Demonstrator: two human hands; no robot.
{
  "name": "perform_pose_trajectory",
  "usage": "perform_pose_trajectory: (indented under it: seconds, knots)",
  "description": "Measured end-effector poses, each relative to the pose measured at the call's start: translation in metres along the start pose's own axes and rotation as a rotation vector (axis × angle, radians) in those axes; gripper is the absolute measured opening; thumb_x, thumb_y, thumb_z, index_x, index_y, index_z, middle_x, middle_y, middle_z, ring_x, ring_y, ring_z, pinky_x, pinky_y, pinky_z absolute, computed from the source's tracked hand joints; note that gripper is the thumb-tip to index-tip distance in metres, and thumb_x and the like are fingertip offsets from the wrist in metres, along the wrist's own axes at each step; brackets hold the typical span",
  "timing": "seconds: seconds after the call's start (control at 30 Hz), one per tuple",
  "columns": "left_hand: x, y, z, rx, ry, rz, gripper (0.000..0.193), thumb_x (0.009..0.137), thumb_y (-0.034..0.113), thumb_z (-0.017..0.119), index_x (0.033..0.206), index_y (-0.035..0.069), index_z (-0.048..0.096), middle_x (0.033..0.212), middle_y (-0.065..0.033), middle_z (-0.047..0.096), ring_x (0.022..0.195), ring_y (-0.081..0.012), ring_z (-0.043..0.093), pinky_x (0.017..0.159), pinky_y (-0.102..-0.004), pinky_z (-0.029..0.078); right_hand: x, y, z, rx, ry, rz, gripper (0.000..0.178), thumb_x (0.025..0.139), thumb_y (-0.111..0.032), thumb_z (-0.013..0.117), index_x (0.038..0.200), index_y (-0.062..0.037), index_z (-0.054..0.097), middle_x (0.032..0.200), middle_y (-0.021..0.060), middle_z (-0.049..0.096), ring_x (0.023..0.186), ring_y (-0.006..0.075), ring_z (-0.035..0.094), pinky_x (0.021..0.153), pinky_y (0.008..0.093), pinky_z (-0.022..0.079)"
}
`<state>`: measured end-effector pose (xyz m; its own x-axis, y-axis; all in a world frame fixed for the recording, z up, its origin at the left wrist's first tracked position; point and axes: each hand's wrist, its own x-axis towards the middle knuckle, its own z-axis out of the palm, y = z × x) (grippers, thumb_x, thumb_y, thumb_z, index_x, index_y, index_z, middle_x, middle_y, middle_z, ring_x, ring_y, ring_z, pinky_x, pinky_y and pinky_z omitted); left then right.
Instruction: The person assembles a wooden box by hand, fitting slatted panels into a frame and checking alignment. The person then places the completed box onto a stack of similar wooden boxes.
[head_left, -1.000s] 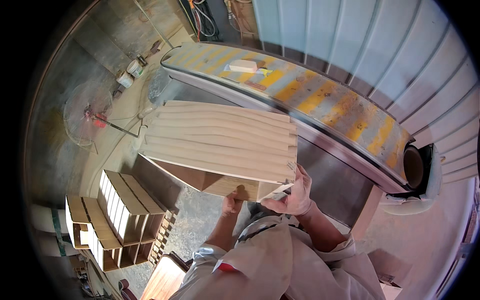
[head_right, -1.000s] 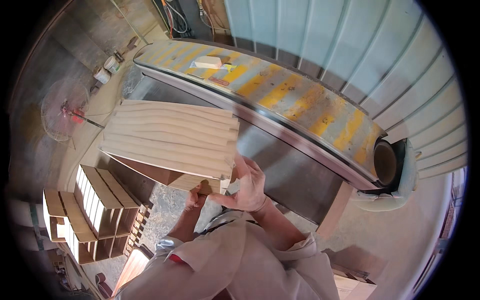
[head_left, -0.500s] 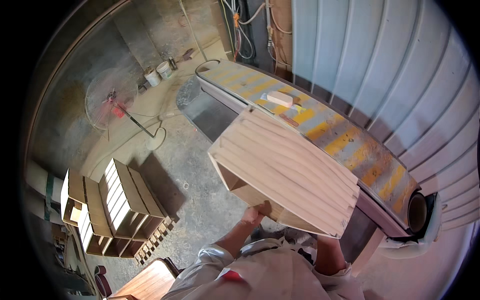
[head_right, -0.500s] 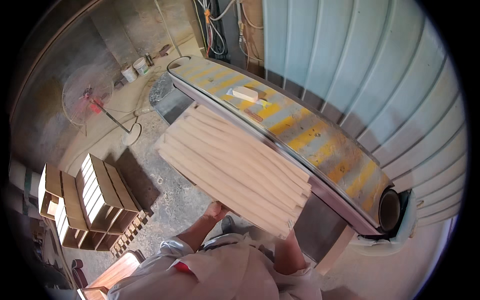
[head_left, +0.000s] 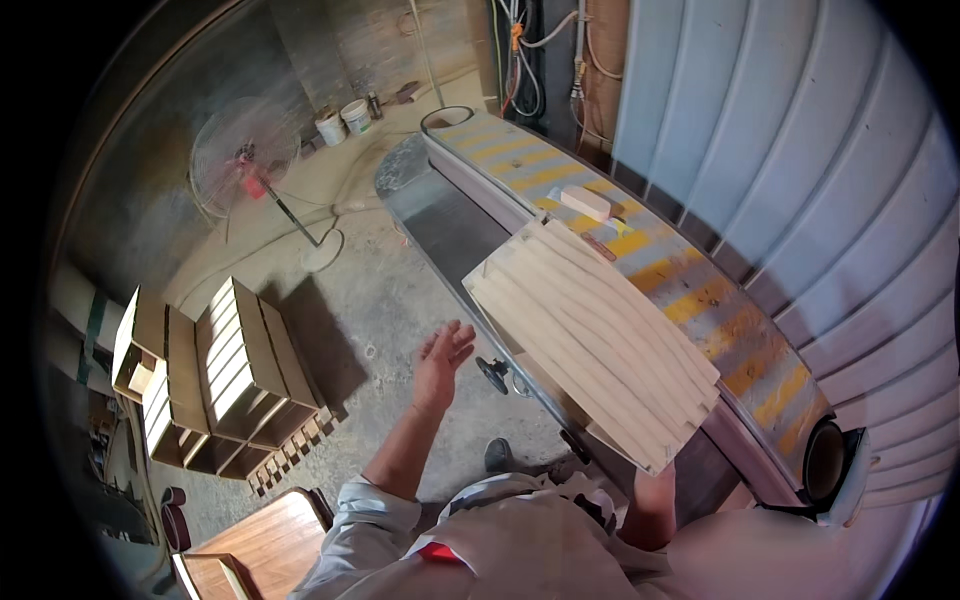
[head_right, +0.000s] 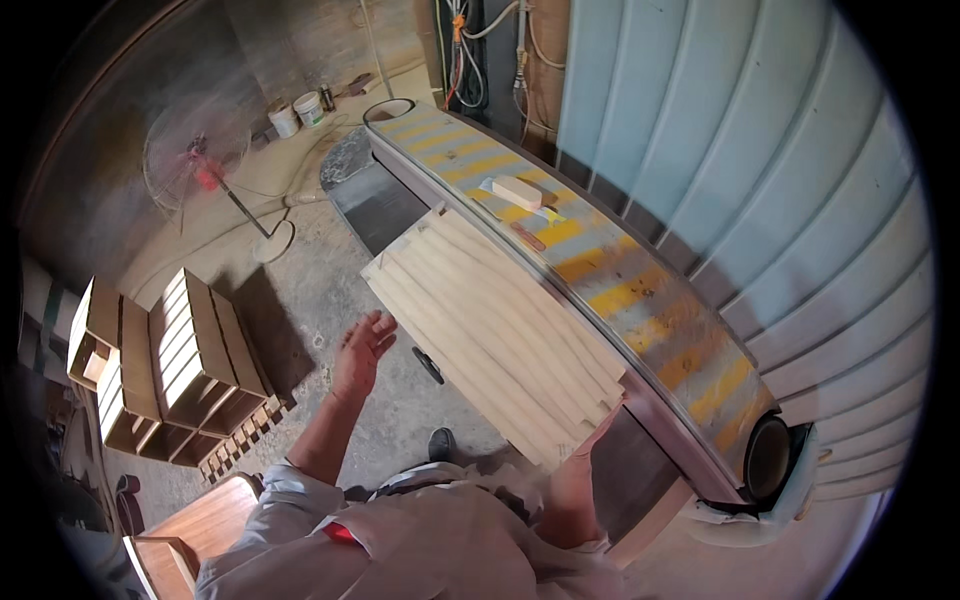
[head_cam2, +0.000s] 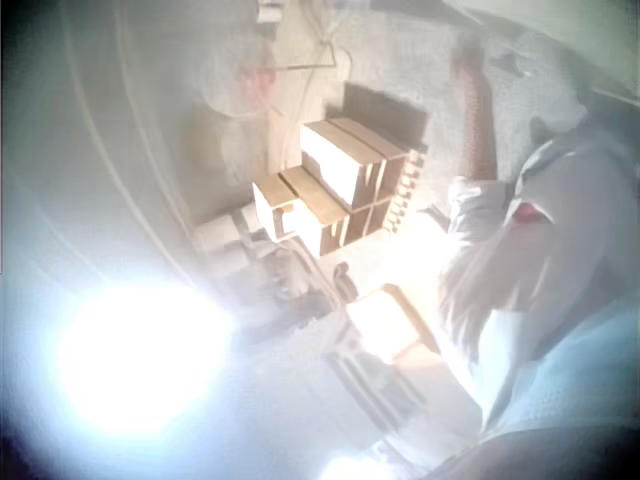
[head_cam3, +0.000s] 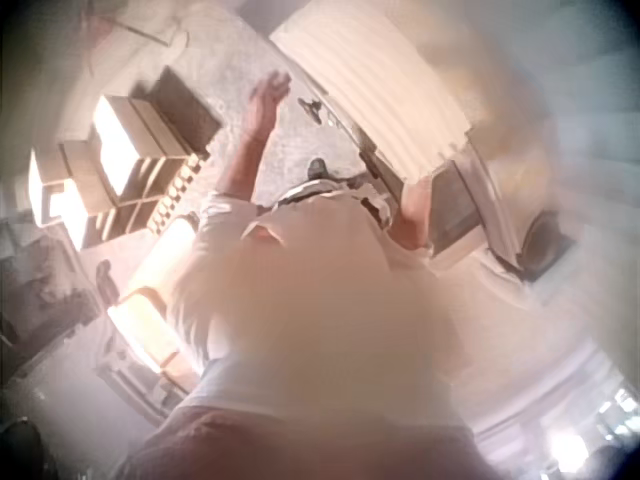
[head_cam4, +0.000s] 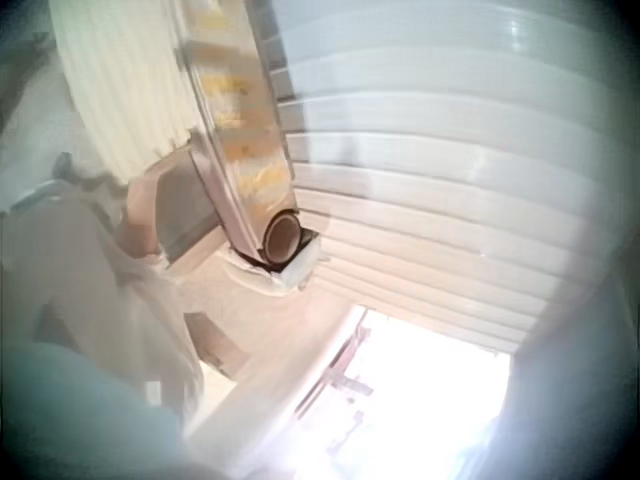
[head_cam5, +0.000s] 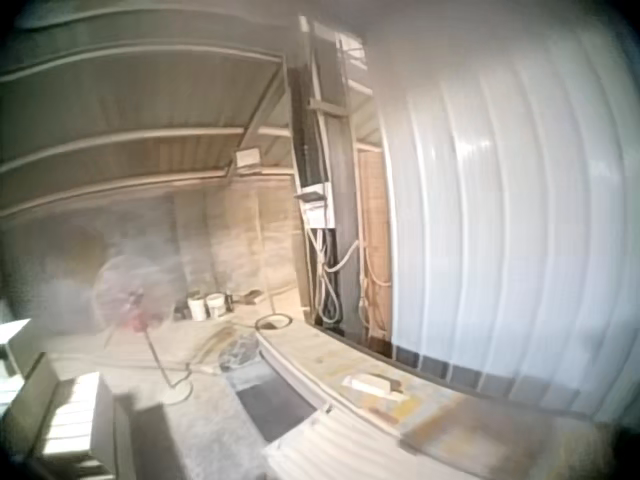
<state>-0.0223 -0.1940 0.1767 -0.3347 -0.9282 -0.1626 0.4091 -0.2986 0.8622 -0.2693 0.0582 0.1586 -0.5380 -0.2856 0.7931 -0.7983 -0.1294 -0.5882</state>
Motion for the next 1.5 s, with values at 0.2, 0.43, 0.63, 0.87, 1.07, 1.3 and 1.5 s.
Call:
perform_pose_trajectory:
  seconds: [0.2, 0.43, 0.63, 0.87, 1.07, 1.3, 1.5]
  knots:
    - [-0.023, 0.06, 0.044, -0.179, -0.203, 0.228, 0.049, 0.101, 0.033, 0.046, 0.134, -0.004, 0.046, 0.118, -0.0118, 0.062, 0.11, -0.0187, 0.057, 0.098, -0.0354, 0.042, -0.035, 0.054, 0.014, -0.223, -0.001, -0.148, 0.052, 0.093, -0.036, 0.058, 0.129, 0.0005, 0.045, 0.113, 0.0157, 0.056, 0.101, 0.0255, 0.055, 0.083, 0.0382, 0.043]
    - [-0.05, 0.061, 0.09, 0.123, -0.075, 0.313, 0.035, 0.094, 0.009, 0.059, 0.127, -0.002, 0.056, 0.104, -0.0038, 0.065, 0.095, -0.0108, 0.059, 0.088, -0.0264, 0.045, -0.028, 0.049, 0.009, -0.213, -0.005, -0.222, 0.045, 0.096, -0.04, 0.052, 0.116, 0.0001, 0.051, 0.102, 0.0132, 0.059, 0.084, 0.0257, 0.056, 0.074, 0.0377, 0.042]
    - [-0.059, 0.058, 0.073, 0.006, 0.054, 0.316, 0.023, 0.095, 0.014, 0.059, 0.108, -0.004, 0.066, 0.084, 0.0002, 0.062, 0.076, -0.0076, 0.053, 0.07, -0.0218, 0.043, 0.025, -0.032, 0.017, 0.275, -0.063, 0.047, 0.061, 0.099, -0.052, 0.037, 0.078, 0.0003, 0.06, 0.069, 0.0114, 0.059, 0.057, 0.023, 0.056, 0.052, 0.0342, 0.04]
    - [-0.076, 0.058, 0.067, 0.083, 0.192, 0.302, 0.018, 0.093, 0.016, 0.064, 0.098, -0.002, 0.067, 0.089, -0.0031, 0.066, 0.078, -0.0086, 0.058, 0.069, -0.022, 0.045, 0.03, -0.043, 0.012, 0.264, -0.172, -0.019, 0.064, 0.098, -0.057, 0.034, 0.071, -0.0015, 0.05, 0.065, 0.0092, 0.052, 0.055, 0.0215, 0.053, 0.051, 0.0338, 0.039]
    - [-0.085, 0.071, 0.055, 0.196, 0.085, 0.217, 0.022, 0.089, 0.017, 0.068, 0.101, -0.001, 0.068, 0.089, -0.0034, 0.068, 0.078, -0.0096, 0.061, 0.07, -0.0244, 0.048, 0.009, -0.036, 0.02, 0.207, -0.081, 0.017, 0.062, 0.101, -0.052, 0.03, 0.074, -0.0014, 0.052, 0.069, 0.0076, 0.052, 0.067, 0.021, 0.054, 0.066, 0.0374, 0.045]
    - [-0.1, 0.092, 0.036, 0.355, -0.033, 0.117, 0.024, 0.089, 0.019, 0.069, 0.101, -0.002, 0.071, 0.089, -0.0041, 0.069, 0.079, -0.0092, 0.062, 0.072, -0.0236, 0.049, -0.012, -0.031, 0.007, 0.957, -0.209, 0.45, 0.067, 0.102, -0.054, 0.023, 0.065, -0.0046, 0.049, 0.059, -0.0003, 0.042, 0.061, 0.0142, 0.038, 0.086, 0.0368, 0.04]
    - [-0.116, 0.088, -0.003, 0.373, -0.134, 0.113, 0.019, 0.089, 0.016, 0.068, 0.096, -0.001, 0.073, 0.089, -0.0036, 0.065, 0.083, -0.01, 0.058, 0.075, -0.024, 0.046, -0.03, -0.049, -0.01, 1.03, -0.296, 0.522, 0.067, 0.101, -0.056, 0.025, 0.065, -0.0051, 0.049, 0.059, 0.0005, 0.042, 0.061, 0.015, 0.037, 0.094, 0.039, 0.039]
